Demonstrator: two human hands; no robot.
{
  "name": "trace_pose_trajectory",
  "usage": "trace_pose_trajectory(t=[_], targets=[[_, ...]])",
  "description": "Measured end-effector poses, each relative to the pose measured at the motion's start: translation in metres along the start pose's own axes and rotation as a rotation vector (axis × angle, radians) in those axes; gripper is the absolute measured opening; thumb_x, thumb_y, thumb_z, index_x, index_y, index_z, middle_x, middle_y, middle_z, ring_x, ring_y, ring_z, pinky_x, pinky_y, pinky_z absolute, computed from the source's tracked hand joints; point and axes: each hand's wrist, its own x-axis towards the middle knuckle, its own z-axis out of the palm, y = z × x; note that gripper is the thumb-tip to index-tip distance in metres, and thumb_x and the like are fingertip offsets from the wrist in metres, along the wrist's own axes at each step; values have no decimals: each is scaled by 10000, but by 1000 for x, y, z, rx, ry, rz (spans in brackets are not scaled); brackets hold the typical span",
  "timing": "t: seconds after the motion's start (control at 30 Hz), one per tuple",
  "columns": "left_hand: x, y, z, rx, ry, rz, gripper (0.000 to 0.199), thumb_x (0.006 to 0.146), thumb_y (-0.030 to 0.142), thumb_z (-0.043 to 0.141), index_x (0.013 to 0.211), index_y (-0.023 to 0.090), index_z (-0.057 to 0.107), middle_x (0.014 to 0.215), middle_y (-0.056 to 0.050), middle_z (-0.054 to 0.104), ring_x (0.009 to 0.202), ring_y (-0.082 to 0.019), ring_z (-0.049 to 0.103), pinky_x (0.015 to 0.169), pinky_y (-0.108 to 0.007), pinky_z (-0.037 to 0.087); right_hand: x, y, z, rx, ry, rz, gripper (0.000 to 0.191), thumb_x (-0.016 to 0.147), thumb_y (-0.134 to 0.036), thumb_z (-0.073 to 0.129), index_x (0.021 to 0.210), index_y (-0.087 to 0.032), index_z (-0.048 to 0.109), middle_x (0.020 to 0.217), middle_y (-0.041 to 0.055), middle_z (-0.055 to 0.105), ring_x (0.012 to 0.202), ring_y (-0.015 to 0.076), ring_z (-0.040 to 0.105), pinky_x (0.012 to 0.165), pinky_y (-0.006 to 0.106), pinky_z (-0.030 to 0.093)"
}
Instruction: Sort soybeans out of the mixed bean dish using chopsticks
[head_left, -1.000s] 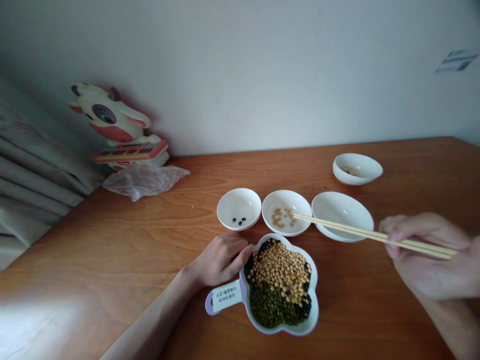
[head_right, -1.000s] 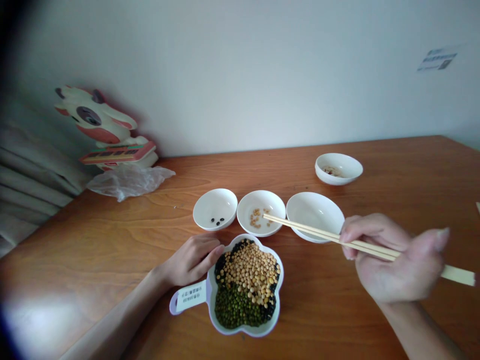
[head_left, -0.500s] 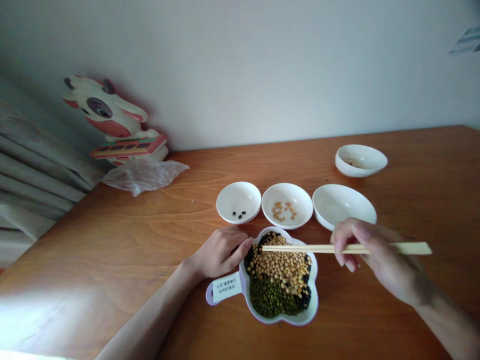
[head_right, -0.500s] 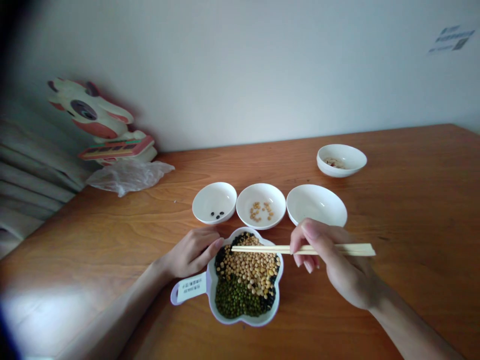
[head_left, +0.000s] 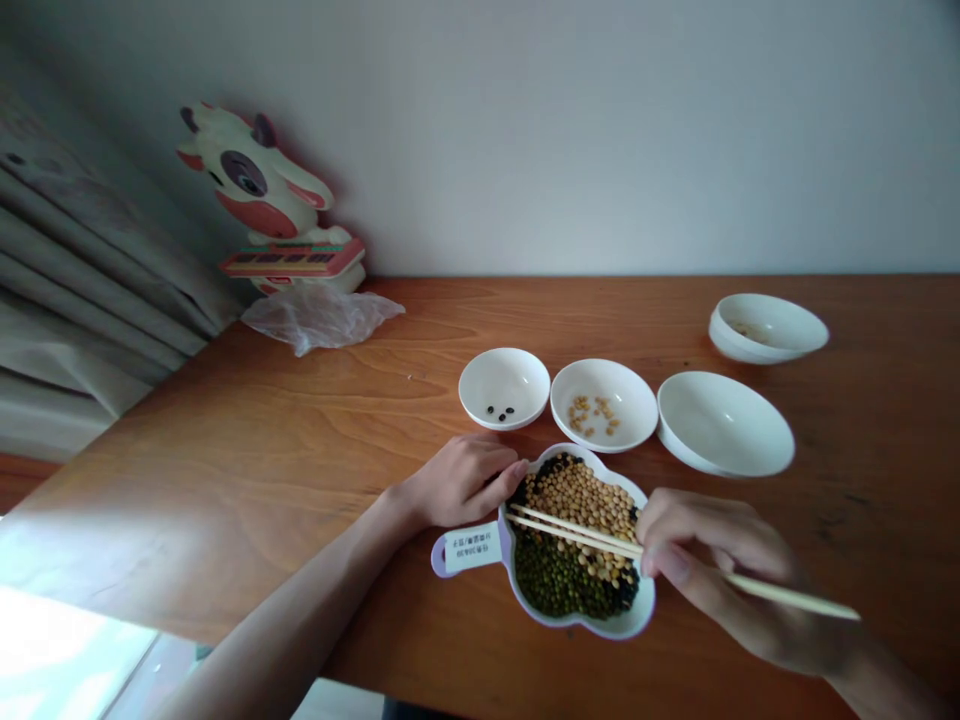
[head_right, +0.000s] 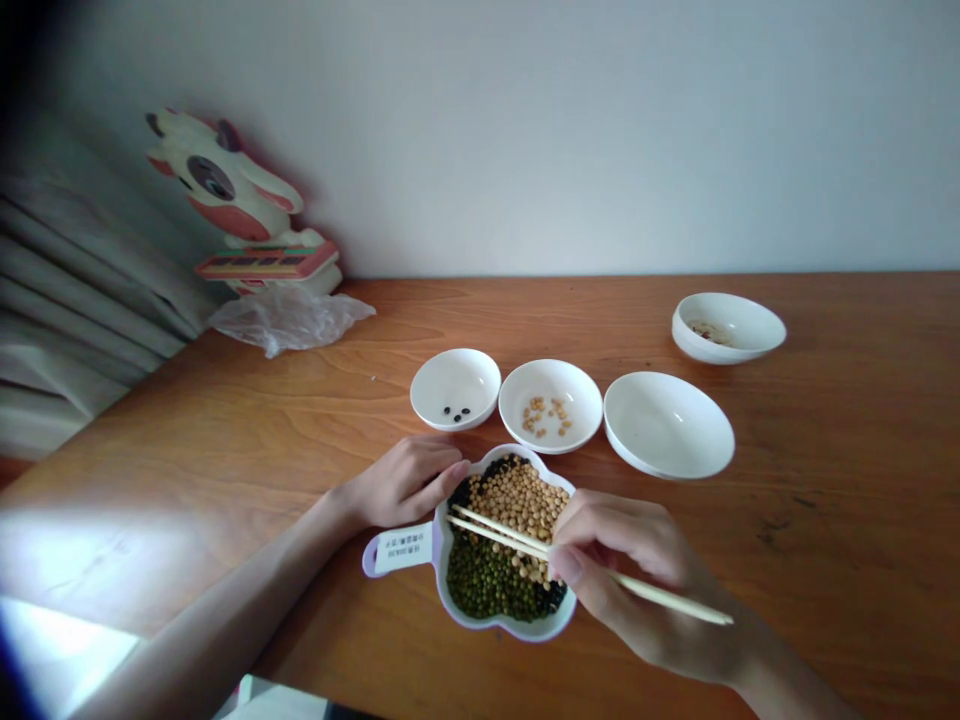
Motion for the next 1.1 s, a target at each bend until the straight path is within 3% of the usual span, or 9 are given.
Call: trace_pose_trajectory(t=[0.13,0.33,0.53,0.8,1.1], targets=[[0,1,-1,-9,10,21,424,1200,330,350,827,198,503,792,-33,619,719,-165,553,736,-323,431,-5,6,1,6,12,65,265,1139,-288,521,932,-248,682,824,15,665,740,157,629,657,289,481],[0,2,0,-10,17,16,437,1201,343,348,824,198,515,780,-31,619,712,-168,560,733,-323,434,-16,21,-1,161,78,153,496,1194,-448,311,1011,-266,734,853,37,650,731,180,584,653,311,482],[1,2,0,-7,16,-11,440,1202,361,359,874,186,596,810,-47,665,745,-178,608,753,-323,460,-8,21,-2,212,157,169,516,1180,-487,366,959,-266,776,864,40,666,666,158,610,587,275,502],[1,1,0,0,25,13,439,1200,342,345,828,196,527,792,-36,632,726,-170,578,746,-323,449,-2,21,-2,122,296,57,649,1145,-631,354,851,-242,783,768,47,667,566,154,605,475,255,495],[2,3,0,8,27,-2,485,1209,389,313,817,198,524,781,-32,615,707,-164,555,729,-313,442,-1,14,-7,93,330,-37,694,1129,-671,360,763,-258,780,628,51,618,613,205,571,558,321,494]])
